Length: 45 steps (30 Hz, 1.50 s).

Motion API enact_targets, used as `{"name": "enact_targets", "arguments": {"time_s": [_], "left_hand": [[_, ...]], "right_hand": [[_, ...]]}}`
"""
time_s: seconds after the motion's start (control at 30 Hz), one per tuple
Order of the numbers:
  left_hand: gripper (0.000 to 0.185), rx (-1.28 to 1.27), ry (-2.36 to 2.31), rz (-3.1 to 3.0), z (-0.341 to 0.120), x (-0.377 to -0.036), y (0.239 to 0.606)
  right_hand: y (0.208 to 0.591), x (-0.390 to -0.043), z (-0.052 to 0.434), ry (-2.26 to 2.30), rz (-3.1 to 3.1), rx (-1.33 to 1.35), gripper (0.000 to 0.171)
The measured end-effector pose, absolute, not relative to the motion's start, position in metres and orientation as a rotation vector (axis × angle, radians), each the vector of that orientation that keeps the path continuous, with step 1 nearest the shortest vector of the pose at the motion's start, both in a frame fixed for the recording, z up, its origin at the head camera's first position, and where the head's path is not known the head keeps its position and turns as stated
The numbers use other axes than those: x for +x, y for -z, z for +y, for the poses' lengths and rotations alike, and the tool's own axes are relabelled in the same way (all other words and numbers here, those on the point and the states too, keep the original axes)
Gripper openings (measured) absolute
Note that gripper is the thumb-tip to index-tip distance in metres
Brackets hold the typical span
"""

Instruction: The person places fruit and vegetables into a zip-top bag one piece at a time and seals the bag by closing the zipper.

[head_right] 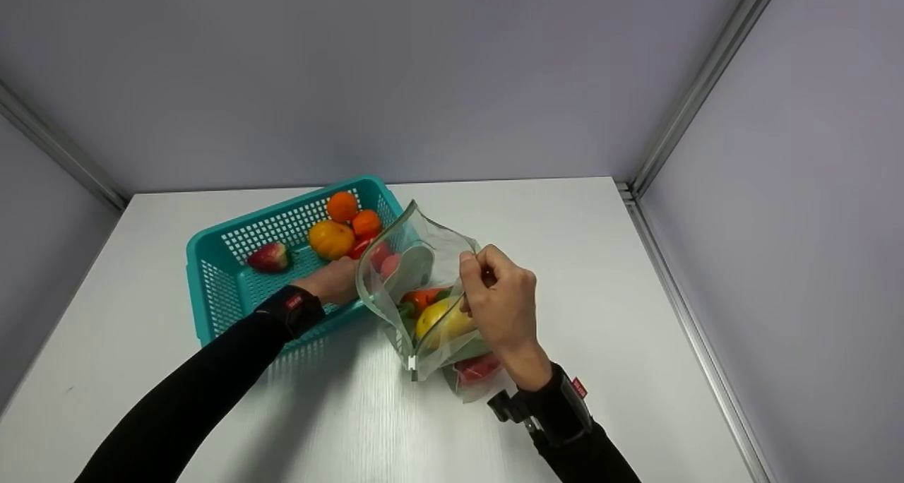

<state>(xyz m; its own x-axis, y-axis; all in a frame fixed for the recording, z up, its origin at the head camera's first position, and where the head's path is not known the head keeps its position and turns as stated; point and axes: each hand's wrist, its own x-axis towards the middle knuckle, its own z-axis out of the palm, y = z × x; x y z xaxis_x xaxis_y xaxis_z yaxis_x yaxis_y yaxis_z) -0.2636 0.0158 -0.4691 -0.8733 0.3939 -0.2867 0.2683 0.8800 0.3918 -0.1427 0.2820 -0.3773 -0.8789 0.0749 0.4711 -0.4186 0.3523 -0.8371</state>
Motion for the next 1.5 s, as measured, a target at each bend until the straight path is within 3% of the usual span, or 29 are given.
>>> {"name": "enact_targets", "arguments": {"time_s": [0.33,0.63,1.23,1.5], "left_hand": [[0.013,0.564,-0.605,2.711,0.0,-0.258,0.459],[0.036,0.56,-0.875,2.796,-0.017,-0.244,0.443],[0.054,0.592,-1.288,2.87,-0.028,-0.186,0.398],[0.051,0.676,-1.47,2.971,-0.023,-0.162,0.38]], "right_hand": [[0.378,-0.144,0.281,-1.534,-2.187,0.315,0.034],[0.378,-0.144,0.281,-1.552,-2.183,0.32,0.034],[0.374,-0.145,0.281,-1.571,-2.177,0.27,0.035],[0.374,-0.145,0.278,-1.577,-2.177,0.3,0.035]]}}
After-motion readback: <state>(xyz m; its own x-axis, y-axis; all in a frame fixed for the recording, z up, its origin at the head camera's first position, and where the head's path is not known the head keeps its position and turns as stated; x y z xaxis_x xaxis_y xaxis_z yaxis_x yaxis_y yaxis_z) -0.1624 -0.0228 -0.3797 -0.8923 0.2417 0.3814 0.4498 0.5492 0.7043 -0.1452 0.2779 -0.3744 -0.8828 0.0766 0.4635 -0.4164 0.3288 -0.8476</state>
